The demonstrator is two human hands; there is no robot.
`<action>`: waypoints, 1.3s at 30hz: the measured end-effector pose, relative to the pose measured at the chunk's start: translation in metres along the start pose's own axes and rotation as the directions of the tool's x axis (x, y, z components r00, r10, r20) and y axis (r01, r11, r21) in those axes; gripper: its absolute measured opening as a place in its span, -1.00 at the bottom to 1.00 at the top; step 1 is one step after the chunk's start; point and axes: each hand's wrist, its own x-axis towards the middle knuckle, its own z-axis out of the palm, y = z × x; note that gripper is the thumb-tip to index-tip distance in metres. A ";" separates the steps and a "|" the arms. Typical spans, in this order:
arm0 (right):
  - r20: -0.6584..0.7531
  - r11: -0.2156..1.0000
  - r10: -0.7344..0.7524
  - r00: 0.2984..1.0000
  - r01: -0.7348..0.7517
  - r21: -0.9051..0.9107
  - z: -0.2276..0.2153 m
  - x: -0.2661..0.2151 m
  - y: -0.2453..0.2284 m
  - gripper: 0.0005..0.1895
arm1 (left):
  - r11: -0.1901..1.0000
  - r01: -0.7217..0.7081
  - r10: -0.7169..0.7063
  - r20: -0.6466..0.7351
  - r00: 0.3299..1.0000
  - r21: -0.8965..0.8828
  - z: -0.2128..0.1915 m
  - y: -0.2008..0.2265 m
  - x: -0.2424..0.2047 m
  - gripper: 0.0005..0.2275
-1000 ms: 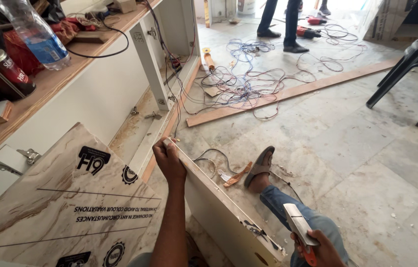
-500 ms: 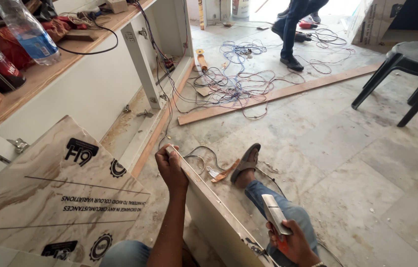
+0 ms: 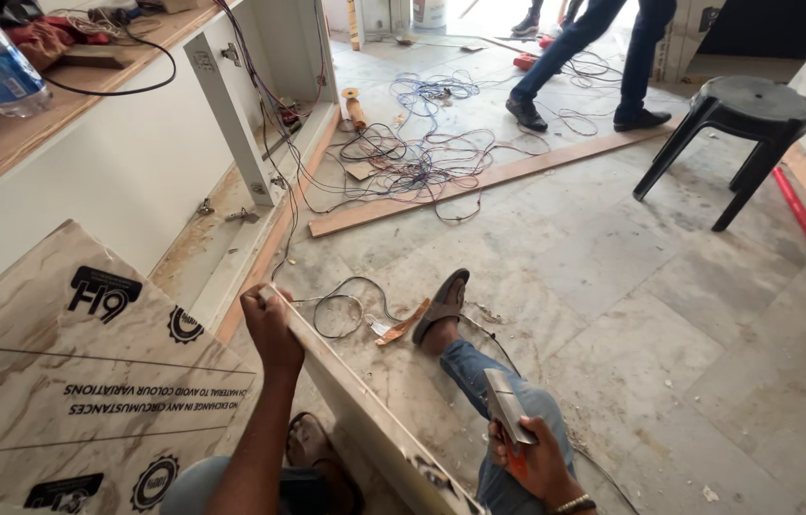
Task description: The person sits on the floor and uses a hand plane to smooth the edges of a rectangular wooden board. They repeatedly run the plane along the edges, flip the board over to work on different sides, and occasionally wipe away wood shavings with their hand.
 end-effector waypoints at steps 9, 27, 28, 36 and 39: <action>-0.036 0.978 0.206 0.978 -0.204 0.046 -0.012 0.034 -0.015 -0.24 | 0.789 -0.397 0.359 0.172 0.917 0.470 -0.035 -0.093 0.014 -0.52; -0.043 0.987 -0.141 0.989 0.144 0.065 0.011 -0.012 -0.031 -0.17 | 0.976 0.085 -0.075 -0.055 0.996 0.199 0.000 -0.034 0.018 -0.39; 0.021 0.978 -0.196 0.980 0.194 0.073 0.018 -0.019 -0.032 -0.17 | 0.976 0.105 -0.090 -0.084 0.992 0.192 0.001 -0.030 0.021 -0.40; 0.395 0.910 -0.291 0.871 0.124 0.396 0.047 -0.041 -0.036 -0.26 | 0.970 0.123 -0.096 -0.133 0.986 0.210 -0.007 -0.018 0.016 -0.38; 0.376 0.924 -0.228 0.898 0.078 0.374 0.049 -0.026 -0.029 -0.25 | 0.970 0.147 -0.118 -0.157 0.981 0.193 -0.011 -0.013 0.014 -0.38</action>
